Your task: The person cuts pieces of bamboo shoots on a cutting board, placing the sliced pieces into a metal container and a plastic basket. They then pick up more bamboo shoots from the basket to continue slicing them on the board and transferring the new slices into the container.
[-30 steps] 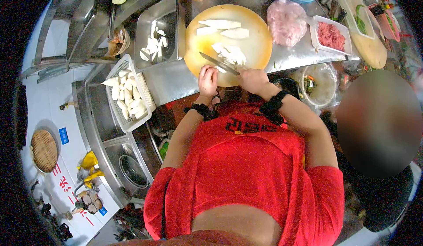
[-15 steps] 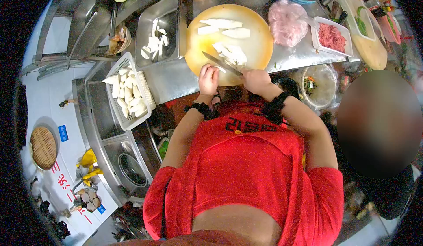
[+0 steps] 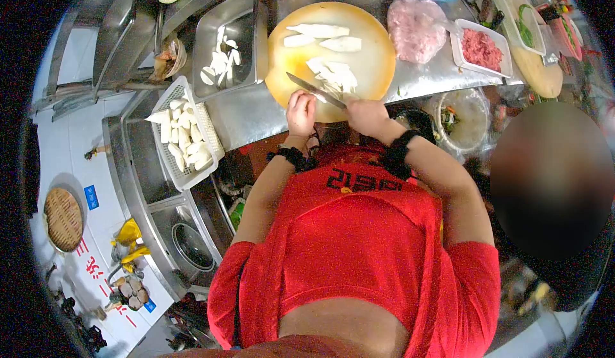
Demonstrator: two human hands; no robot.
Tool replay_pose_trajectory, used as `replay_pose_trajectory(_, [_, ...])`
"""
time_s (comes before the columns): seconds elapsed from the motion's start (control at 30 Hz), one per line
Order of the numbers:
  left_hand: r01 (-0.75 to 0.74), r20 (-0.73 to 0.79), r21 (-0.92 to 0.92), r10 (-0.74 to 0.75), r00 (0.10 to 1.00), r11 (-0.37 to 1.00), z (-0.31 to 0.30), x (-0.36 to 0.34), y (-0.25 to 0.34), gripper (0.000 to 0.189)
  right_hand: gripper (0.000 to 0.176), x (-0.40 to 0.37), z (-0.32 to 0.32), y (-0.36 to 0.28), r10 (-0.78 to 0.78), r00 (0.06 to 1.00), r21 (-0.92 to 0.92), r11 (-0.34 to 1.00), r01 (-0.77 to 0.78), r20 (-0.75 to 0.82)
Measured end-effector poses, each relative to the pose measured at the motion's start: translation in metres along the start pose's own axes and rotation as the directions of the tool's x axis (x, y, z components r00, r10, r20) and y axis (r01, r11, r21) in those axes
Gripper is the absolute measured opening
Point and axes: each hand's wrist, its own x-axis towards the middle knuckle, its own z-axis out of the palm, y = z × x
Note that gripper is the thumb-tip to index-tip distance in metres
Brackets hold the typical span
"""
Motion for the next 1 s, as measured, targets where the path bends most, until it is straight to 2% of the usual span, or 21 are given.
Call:
replay_pose_trajectory(0.17, [-0.029, -0.029, -0.017, 0.028, 0.999, 0.999, 0.000, 0.002, -0.001, 0.004, 0.025, 0.005, 0.005, -0.005, -0.009, 0.999, -0.063, 0.998, 0.007, -0.031])
replay_pose_trajectory(0.23, [-0.036, -0.025, -0.022, 0.035, 0.999, 0.999, 0.000, 0.002, -0.004, 0.004, 0.028, 0.001, -0.006, -0.003, 0.017, 1.000, 0.029, 0.999, -0.016, -0.007])
replay_pose_trajectory(0.47, [-0.024, -0.026, -0.021, 0.023, 0.999, 1.000, 0.001, 0.000, -0.002, 0.005, 0.041, -0.019, -0.023, -0.003, 0.003, 0.999, 0.059, 0.998, -0.001, -0.037])
replay_pose_trajectory(0.77, [-0.038, -0.026, -0.019, 0.037, 0.999, 0.999, 0.000, 0.000, -0.002, 0.005, 0.039, -0.019, -0.024, -0.005, -0.001, 1.000, 0.011, 1.000, 0.001, 0.014])
replay_pose_trajectory(1.0, [-0.033, -0.010, 0.004, 0.033, 0.999, 0.999, -0.001, 0.001, -0.001, 0.004, 0.027, -0.009, -0.013, -0.007, -0.009, 1.000, 0.019, 1.000, 0.009, -0.021])
